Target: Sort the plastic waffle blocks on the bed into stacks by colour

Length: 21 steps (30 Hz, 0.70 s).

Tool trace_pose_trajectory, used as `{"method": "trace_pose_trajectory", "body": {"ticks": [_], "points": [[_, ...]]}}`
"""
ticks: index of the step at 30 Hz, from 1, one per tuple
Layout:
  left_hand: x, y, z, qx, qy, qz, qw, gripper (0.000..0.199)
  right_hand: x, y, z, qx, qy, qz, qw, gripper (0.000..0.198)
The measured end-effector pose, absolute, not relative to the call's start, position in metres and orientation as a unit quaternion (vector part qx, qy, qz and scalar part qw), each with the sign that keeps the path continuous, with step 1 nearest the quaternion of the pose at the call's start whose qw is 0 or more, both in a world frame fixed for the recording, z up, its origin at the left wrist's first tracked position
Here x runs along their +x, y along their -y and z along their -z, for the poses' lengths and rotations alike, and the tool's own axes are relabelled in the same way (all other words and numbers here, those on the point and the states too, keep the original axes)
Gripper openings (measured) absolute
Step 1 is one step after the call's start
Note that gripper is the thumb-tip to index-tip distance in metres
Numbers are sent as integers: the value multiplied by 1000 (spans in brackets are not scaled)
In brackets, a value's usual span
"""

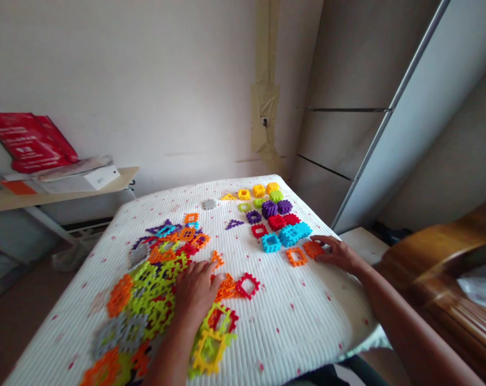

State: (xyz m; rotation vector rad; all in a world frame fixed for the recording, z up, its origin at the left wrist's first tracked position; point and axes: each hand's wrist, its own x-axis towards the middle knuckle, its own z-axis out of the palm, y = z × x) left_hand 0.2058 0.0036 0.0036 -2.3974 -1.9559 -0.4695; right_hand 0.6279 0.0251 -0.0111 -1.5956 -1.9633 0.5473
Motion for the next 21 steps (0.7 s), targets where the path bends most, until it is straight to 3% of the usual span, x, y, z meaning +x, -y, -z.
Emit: {"method": "trace_pose_trajectory", "body": {"ticks": [8, 15, 21], "points": [[205, -6, -2, -765, 629, 140, 2, 26, 627, -23, 8, -592, 729, -212, 271, 47], [208, -5, -7, -755, 642, 130, -4, 22, 630, -26, 15, -590, 730, -201, 281, 56], [210, -5, -9, -744, 656, 127, -12, 14, 624, -20, 9, -598, 703, -150, 355, 45]]}}
